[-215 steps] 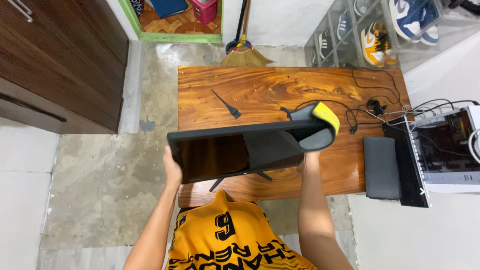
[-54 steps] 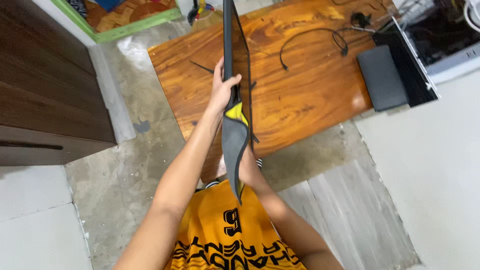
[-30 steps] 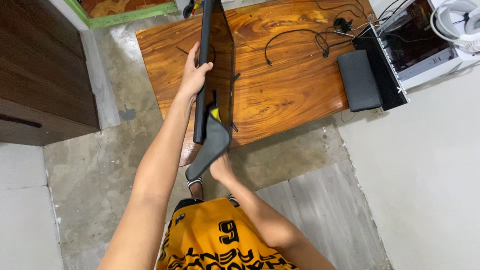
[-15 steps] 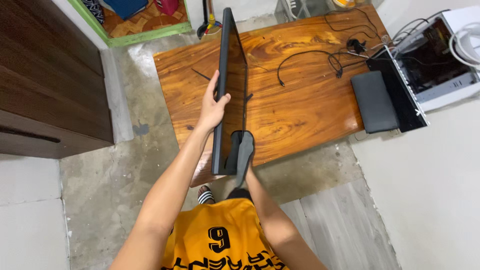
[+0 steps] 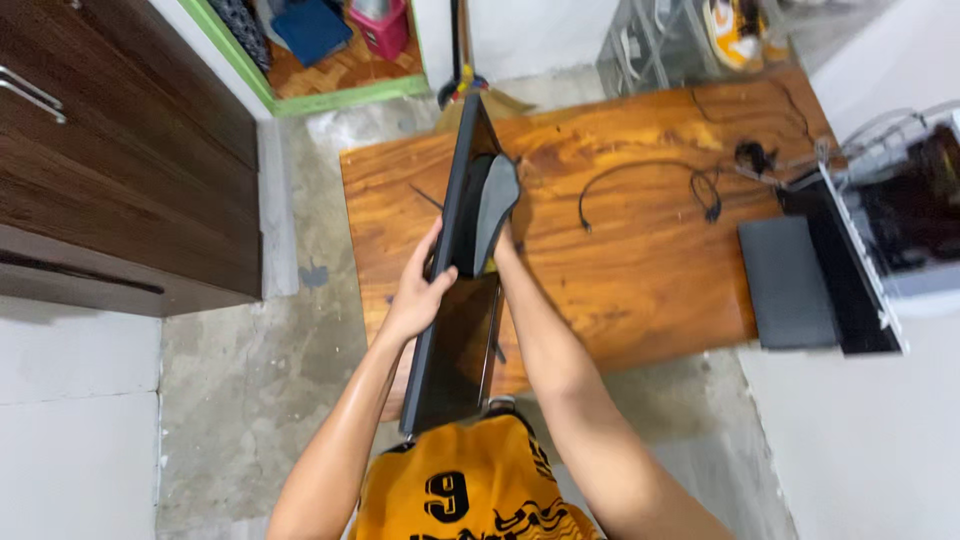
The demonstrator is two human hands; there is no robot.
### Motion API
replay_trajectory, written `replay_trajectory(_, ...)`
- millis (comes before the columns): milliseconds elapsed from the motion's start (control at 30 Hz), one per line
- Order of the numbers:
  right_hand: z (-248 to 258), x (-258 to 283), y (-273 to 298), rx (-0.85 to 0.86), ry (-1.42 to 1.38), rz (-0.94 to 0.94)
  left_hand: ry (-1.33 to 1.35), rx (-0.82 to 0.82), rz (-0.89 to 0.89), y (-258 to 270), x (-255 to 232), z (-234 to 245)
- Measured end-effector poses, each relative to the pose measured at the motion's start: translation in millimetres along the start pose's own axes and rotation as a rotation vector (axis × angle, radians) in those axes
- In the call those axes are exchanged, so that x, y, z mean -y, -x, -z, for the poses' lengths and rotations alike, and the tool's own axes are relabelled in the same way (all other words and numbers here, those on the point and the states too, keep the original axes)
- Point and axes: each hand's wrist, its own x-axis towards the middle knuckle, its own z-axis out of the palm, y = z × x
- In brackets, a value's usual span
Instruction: The person cleans a computer monitor by wiping its screen, edges, and back panel with a cloth.
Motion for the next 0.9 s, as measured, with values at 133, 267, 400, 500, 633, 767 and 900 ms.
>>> replay_trajectory(133,-21.1,17.5,-31.3,0.051,-0.812,-0.233,-0.071,-0.020,0.093,7.0,-10.6,4.8)
replay_trajectory(267,-42.2,13.5,83.0,-0.004,0.302,0.286,-0.018,-0.060,0.150,9.0,-10.3,7.9)
replay_trajectory(400,-46.0,14.5,176.3,-0.037,0.556,0.045,-0.034,-0.084,0.136,12.3,-16.7,12.6)
replay_trajectory(500,-14.6,-19.6,187.1,-0.078,0.636,-0.017,-0.079,-0.095,0.169,18.6,-14.6,11.4)
replay_trajectory(633,7.9,-36.7,138.8,-0.126,0.555,0.010,-0.094,-0.087,0.154,12.4,-15.7,3.1)
replay_trajectory(767,16.4,-31.9,47.9,-0.305,-0.311,-0.468,-0.089,-0.082,0.218,13.9,-25.6,-4.3)
replay_trajectory(900,22.0,-19.2,-4.4,-0.187,0.405,-0.043,-0.051,-0.098,0.226,13.1,-33.1,-7.7)
